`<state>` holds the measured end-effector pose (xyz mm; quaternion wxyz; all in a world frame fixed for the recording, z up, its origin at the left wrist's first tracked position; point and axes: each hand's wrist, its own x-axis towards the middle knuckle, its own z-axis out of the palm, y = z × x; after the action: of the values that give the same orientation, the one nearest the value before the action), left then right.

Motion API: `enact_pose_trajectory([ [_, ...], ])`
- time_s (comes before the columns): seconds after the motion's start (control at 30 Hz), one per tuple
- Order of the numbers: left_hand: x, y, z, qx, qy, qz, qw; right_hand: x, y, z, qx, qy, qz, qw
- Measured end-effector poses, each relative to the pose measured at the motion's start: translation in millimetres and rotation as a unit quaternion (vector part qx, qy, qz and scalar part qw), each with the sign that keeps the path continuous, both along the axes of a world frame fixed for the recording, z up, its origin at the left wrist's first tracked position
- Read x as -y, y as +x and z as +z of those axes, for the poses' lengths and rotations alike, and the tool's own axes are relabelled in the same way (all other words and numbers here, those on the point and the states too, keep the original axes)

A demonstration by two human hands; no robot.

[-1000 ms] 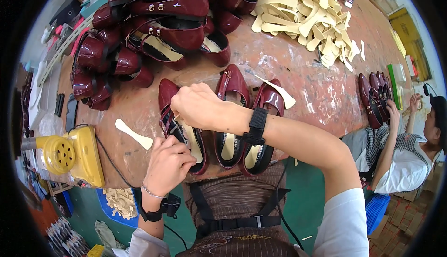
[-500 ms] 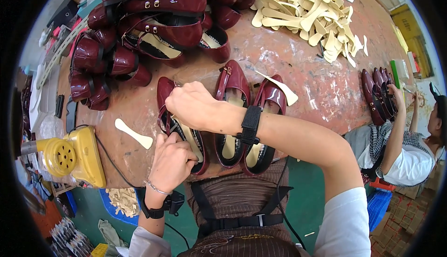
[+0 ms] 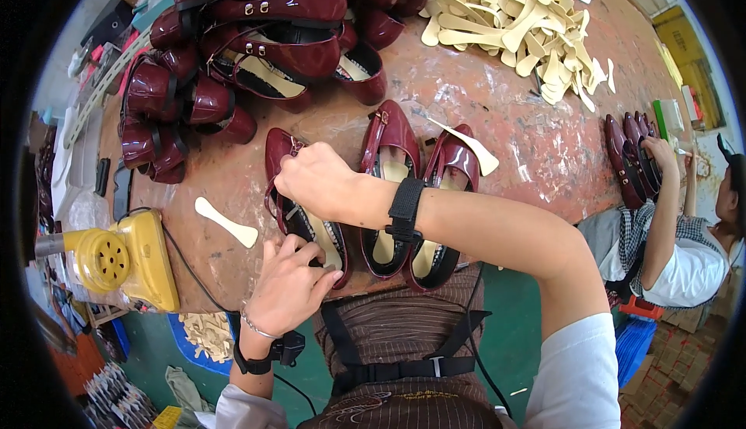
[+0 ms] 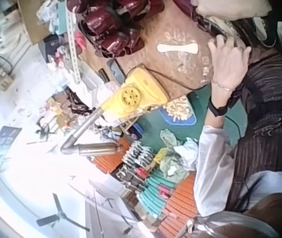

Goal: The recorder is inserting beige padding or stiffeners into the heels and soles of dark red shoes at a factory workbench.

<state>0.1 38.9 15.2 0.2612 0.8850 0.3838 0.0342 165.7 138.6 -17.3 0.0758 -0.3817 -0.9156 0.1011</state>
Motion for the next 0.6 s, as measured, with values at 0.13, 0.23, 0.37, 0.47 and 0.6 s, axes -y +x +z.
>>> enact_pose_trajectory([
  [0.13, 8.3, 1.5, 4.6, -0.001, 0.010, 0.011, 1.000, 1.2, -1.9, -3.1, 0.009, 0.026, 0.009, 1.000],
  [0.23, 13.8, 4.3, 3.6, 0.014, 0.010, 0.034, 0.999, 1.3, -3.9, -8.1, 0.003, 0.046, -0.001, 0.999],
  [0.37, 19.9, 7.8, 3.8, 0.002, 0.033, 0.039, 0.999, 4.6, -3.5, -7.4, -0.007, 0.061, -0.010, 0.998],
  [0.47, 23.8, 7.0, 1.6, -0.001, 0.038, 0.052, 0.998, 10.7, 2.0, 3.5, 0.005, 0.031, 0.037, 0.999],
  [0.6, 25.0, 7.6, 0.6, 0.003, 0.041, 0.068, 0.997, 20.8, 3.6, 14.3, 0.050, -0.002, 0.043, 0.998],
])
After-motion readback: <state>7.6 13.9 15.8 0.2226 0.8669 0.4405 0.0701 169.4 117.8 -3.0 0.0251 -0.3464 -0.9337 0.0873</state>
